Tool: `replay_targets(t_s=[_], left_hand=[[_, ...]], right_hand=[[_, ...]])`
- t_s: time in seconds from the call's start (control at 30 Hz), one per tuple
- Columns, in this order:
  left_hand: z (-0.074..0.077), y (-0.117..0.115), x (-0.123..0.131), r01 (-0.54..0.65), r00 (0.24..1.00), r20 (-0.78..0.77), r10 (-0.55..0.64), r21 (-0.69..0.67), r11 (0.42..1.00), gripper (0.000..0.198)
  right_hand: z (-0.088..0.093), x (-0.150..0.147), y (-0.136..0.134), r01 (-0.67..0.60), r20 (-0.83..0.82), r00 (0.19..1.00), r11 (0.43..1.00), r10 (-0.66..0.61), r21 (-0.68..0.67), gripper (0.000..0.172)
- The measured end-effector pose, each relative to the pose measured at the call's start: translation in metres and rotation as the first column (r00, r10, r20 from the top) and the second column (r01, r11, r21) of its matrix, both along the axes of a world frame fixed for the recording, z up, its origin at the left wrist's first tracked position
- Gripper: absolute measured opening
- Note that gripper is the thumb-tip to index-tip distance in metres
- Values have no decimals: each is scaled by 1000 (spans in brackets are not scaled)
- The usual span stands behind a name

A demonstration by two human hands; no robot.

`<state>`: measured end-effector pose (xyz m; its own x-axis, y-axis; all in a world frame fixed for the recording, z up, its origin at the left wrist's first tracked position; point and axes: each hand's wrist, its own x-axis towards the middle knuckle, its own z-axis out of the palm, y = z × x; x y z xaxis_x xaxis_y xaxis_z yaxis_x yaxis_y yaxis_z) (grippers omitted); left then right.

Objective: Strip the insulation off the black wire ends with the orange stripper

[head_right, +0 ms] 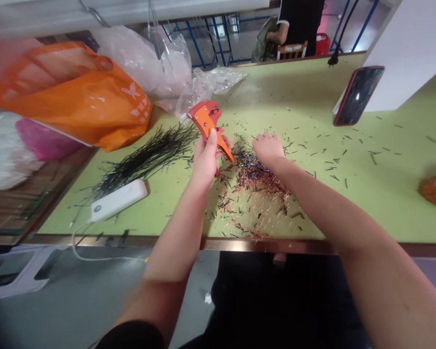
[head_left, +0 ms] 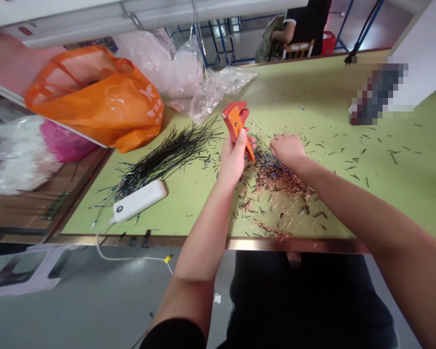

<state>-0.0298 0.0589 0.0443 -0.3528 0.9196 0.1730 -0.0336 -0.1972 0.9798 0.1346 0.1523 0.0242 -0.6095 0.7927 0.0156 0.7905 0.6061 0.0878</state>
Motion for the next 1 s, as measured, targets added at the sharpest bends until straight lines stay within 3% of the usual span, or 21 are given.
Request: replay_targets(t_s=[0.47, 0.6, 0.8, 1.0], left_hand=[[-6, 3, 2, 10, 1000, -8, -10, -3, 1000, 47], [-7, 3, 1, 29, 999, 21, -29, 11, 1000, 49], [-4, 1, 3, 161, 983, 106, -153, -78, 984, 54], [-10, -8, 20, 416, 890, 243, -386, -86, 905, 65]], right_hand=[[-2, -17, 10, -4, 40, 999, 1000, 3, 17, 36], [6, -18, 9, 11, 31, 999, 999, -12, 36, 34], [28, 21, -12, 58, -204, 978, 991, -33, 118, 33], [34, 68, -45, 109, -511, 859, 977, 0, 183, 31]])
